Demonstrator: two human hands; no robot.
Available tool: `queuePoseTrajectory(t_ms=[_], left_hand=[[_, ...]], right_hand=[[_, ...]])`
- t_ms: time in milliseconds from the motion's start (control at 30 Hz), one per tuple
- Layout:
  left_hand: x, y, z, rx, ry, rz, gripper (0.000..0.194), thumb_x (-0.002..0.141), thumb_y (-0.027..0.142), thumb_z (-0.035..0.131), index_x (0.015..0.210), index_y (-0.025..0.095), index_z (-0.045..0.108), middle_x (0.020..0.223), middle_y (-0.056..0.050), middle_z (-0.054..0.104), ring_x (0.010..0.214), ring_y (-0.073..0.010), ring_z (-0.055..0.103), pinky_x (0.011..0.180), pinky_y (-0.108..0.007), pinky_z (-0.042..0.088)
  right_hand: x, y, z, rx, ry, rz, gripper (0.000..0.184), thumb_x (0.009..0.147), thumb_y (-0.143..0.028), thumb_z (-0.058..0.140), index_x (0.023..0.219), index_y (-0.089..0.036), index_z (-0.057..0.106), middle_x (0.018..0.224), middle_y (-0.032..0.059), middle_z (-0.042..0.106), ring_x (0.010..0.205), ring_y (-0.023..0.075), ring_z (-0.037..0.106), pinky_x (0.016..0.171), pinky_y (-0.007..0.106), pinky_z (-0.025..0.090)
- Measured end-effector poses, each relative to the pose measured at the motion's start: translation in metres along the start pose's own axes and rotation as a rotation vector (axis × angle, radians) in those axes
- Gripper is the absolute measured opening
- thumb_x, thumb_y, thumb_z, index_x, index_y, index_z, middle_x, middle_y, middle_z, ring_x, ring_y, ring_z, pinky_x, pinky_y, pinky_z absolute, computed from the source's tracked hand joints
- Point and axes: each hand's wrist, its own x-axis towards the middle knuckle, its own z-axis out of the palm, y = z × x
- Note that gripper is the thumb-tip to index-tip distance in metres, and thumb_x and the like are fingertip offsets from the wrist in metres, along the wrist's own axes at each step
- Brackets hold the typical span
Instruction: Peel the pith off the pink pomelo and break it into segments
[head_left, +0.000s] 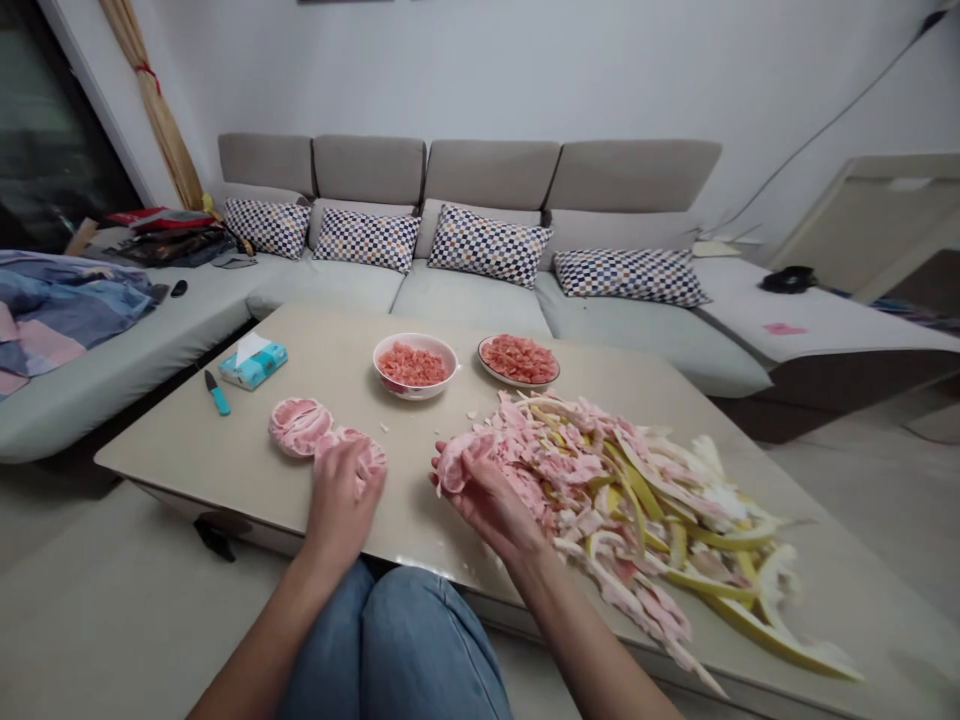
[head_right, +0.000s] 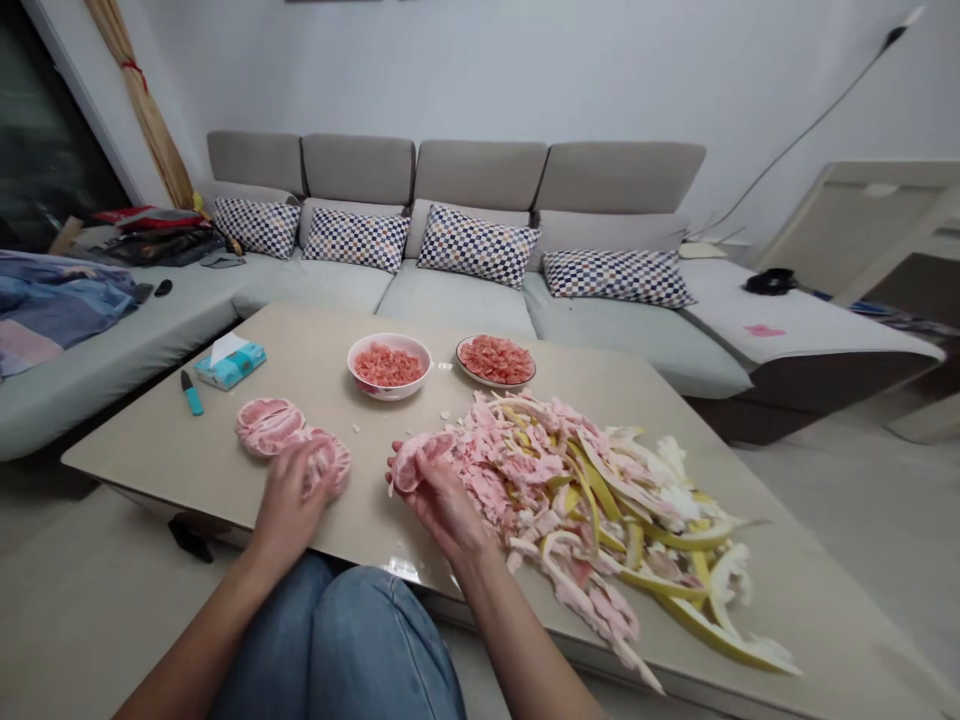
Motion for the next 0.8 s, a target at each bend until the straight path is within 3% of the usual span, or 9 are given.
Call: queuePoseTrajectory(t_ms=[33,100,167,233,300,400,567,667,800], left_hand=[[-0.007,0.012,0.002,-0.057,-0.122,0.002,0.034,0.091,0.041,0.057,0.118,0.021,0.062,0.115,-0.011,0.067,0.107,-0.025,0.062,0.098,-0.041,0.048],[-0.02,0.032,0.008,-0.165,-0.357,-0.03,0.036,0.093,0.046,0.055,0.118,0.022,0.061,0.105,-0.007,0.069,0.08,-0.0181,0.065,0.076,-0.031,0.053],[-0.029,0.045,0.014,-0.166,-0.432,-0.028,0.031,0.094,0.045,0.055,0.114,0.022,0.063,0.098,-0.005,0.07,0.074,-0.0166,0.062,0.068,-0.027,0.049],[-0.034,0.052,0.017,-0.121,-0.455,0.02,0.025,0.098,0.04,0.049,0.097,0.021,0.066,0.086,-0.003,0.069,0.073,-0.0167,0.061,0.067,-0.026,0.045],[-0.035,0.056,0.019,-0.069,-0.481,0.112,0.031,0.1,0.034,0.044,0.081,0.02,0.064,0.076,-0.002,0.066,0.071,-0.0164,0.06,0.066,-0.026,0.042],[-0.036,0.061,0.017,-0.004,-0.487,0.267,0.031,0.1,0.028,0.044,0.077,0.02,0.063,0.075,-0.002,0.067,0.071,-0.0151,0.06,0.067,-0.025,0.041],[-0.022,0.069,0.004,0.126,-0.211,0.432,0.033,0.097,0.023,0.045,0.066,0.019,0.057,0.061,0.0,0.056,0.059,-0.0134,0.053,0.059,-0.026,0.037],[0.002,0.077,0.002,0.078,-0.202,0.433,0.023,0.097,0.027,0.049,0.084,0.019,0.066,0.072,-0.001,0.066,0.067,-0.0139,0.061,0.065,-0.024,0.043],[0.038,0.095,0.028,-0.014,-0.372,0.448,0.025,0.097,0.026,0.048,0.102,0.021,0.071,0.081,-0.003,0.072,0.078,-0.0162,0.067,0.075,-0.025,0.048]], right_hand=[[-0.004,0.003,0.006,-0.003,0.003,-0.017,0.04,0.074,-0.038,0.085,0.106,-0.016,0.072,0.104,0.0066,0.075,0.091,0.0171,0.07,0.086,0.03,0.057],[-0.013,0.008,0.016,-0.006,0.004,-0.033,0.04,0.074,-0.04,0.084,0.107,-0.019,0.072,0.103,0.0054,0.075,0.095,0.0182,0.069,0.089,0.031,0.055],[-0.024,0.012,0.022,-0.007,0.002,-0.04,0.039,0.075,-0.041,0.084,0.106,-0.021,0.071,0.105,0.0051,0.075,0.099,0.0195,0.069,0.091,0.033,0.053],[-0.036,0.014,0.024,-0.004,0.011,-0.053,0.04,0.073,-0.042,0.084,0.106,-0.024,0.069,0.109,0.0047,0.074,0.101,0.0206,0.068,0.091,0.035,0.053],[-0.047,0.014,0.023,-0.018,0.022,-0.054,0.042,0.071,-0.043,0.086,0.104,-0.024,0.068,0.108,0.0048,0.074,0.098,0.0217,0.069,0.09,0.037,0.053],[-0.061,0.01,0.016,-0.063,0.03,-0.06,0.044,0.069,-0.045,0.087,0.1,-0.022,0.066,0.099,0.0053,0.074,0.087,0.0204,0.071,0.084,0.036,0.054],[-0.078,-0.003,-0.004,-0.134,0.081,-0.045,0.045,0.068,-0.044,0.088,0.098,-0.019,0.067,0.098,0.0053,0.072,0.075,0.0163,0.07,0.077,0.034,0.057],[-0.087,-0.007,-0.018,-0.144,0.105,-0.019,0.046,0.068,-0.046,0.088,0.098,-0.019,0.067,0.099,0.0065,0.072,0.077,0.0174,0.07,0.077,0.036,0.058],[-0.095,-0.004,-0.028,-0.165,0.081,-0.023,0.047,0.071,-0.046,0.086,0.104,-0.02,0.065,0.108,0.0088,0.072,0.081,0.019,0.071,0.078,0.036,0.057]])
